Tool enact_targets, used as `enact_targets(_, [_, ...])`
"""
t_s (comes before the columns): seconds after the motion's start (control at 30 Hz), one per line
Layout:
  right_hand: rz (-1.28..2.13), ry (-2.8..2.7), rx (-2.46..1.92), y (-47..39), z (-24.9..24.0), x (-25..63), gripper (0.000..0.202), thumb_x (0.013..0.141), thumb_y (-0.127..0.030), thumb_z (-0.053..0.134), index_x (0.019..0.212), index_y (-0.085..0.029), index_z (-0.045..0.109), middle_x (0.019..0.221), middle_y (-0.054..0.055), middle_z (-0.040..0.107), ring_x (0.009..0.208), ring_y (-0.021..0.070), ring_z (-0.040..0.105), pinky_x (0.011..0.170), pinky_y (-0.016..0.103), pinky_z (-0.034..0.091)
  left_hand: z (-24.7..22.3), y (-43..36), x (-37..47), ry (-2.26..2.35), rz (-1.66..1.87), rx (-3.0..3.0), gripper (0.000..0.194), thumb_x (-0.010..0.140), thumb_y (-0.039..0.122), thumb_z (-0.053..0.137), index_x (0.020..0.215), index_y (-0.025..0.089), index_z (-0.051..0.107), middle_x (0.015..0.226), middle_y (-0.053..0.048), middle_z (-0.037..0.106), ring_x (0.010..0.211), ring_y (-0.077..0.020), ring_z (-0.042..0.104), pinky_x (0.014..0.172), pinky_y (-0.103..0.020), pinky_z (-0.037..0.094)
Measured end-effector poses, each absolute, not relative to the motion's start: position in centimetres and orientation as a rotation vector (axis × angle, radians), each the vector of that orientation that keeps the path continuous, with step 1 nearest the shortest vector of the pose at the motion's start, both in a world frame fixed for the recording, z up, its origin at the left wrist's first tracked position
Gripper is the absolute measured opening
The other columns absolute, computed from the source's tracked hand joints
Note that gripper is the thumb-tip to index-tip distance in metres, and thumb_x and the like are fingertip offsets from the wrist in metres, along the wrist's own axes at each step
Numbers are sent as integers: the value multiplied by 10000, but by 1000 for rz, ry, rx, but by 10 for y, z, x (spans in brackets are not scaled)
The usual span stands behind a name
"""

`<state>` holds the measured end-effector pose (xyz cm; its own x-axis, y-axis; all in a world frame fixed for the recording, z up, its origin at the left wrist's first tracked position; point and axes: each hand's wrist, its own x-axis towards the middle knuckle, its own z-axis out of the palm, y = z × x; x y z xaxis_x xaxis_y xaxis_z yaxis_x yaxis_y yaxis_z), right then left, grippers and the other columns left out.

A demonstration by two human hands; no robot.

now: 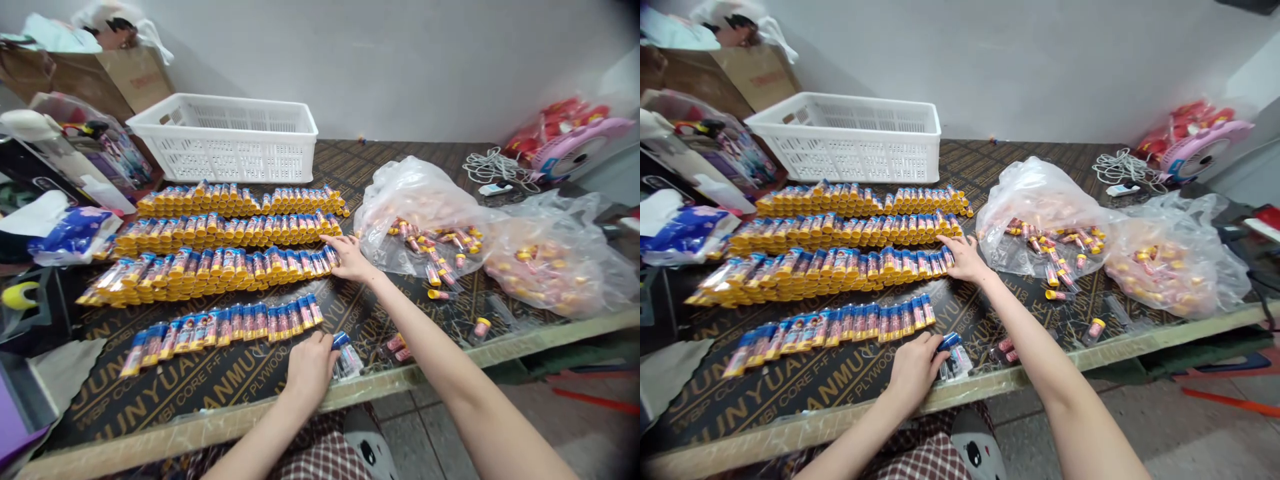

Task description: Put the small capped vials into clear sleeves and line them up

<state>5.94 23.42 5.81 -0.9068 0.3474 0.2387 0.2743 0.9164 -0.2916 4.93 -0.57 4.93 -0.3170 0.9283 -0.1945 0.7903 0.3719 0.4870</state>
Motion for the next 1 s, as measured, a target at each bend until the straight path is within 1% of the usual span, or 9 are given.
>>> enact_targets(0.1, [256,-2836,-537,234,60,70,796,622,-227,587,1389,-243,372,1379,73,485,1278,305,381,1054,466,204,42,-6,49,2214,519,1543,140,866,202,494,878,194,633,899,-65,631,816,-206,617,672,-275,406])
enact_targets(0.2, [118,-2800,-768,241,70,107,751,695,-268,565,1407,-197,337,1423,118,415,1272,305,379,1024,438,261,37,-5,48,2207,711,1509,126,820,124,505,820,195,609,858,-46,613,784,-181,592,688,-266,402])
enact_targets(0.33, [-41,-2751,-1180,259,75,184,442,729,-155,503,1163,-120,580,1086,161,632,1025,291,551,861,389,390,36,-3,46,2132,959,1354,164,685,34,532,679,196,554,724,-10,579,696,-159,555,647,-252,384])
enact_targets(0.47, [-130,-2780,-1396,267,61,249,315,661,-34,510,917,-133,662,882,133,661,873,253,590,742,328,420,39,1,45,1880,1265,950,145,611,50,563,600,188,520,624,13,572,618,-140,547,596,-231,389])
enact_targets(0.6, [-139,-2772,-1439,263,46,275,341,668,-16,515,947,-157,649,940,115,665,873,229,598,682,293,430,47,5,40,1502,1475,456,178,562,155,709,697,167,593,569,30,601,524,-109,531,551,-217,411])
enact_targets(0.73, [-130,-2648,-1406,245,47,266,334,788,-138,511,1109,-132,604,1018,129,653,902,238,607,718,320,467,57,6,33,1294,1483,203,317,501,204,794,787,116,688,653,-21,674,552,-100,568,566,-216,462])
enact_targets(0.83, [180,-2406,-1216,206,60,241,355,847,-260,530,1185,-158,572,1013,91,661,807,190,622,729,313,496,63,5,28,1248,1524,74,280,510,276,818,697,110,691,635,-20,665,523,-84,556,533,-208,476])
enact_targets(0.9, [561,-2159,-1058,169,71,221,282,840,-329,577,1081,-193,632,948,59,679,727,168,624,669,304,516,66,5,25,1242,1570,10,290,498,312,834,654,119,683,590,1,641,489,-75,536,509,-209,481])
enact_targets(1.0, [916,-1954,-956,115,85,197,238,821,-311,616,1033,-209,649,962,54,684,782,170,654,687,302,548,68,4,19,1248,1629,-50,324,456,328,861,632,120,686,581,1,646,494,-77,545,506,-205,485])
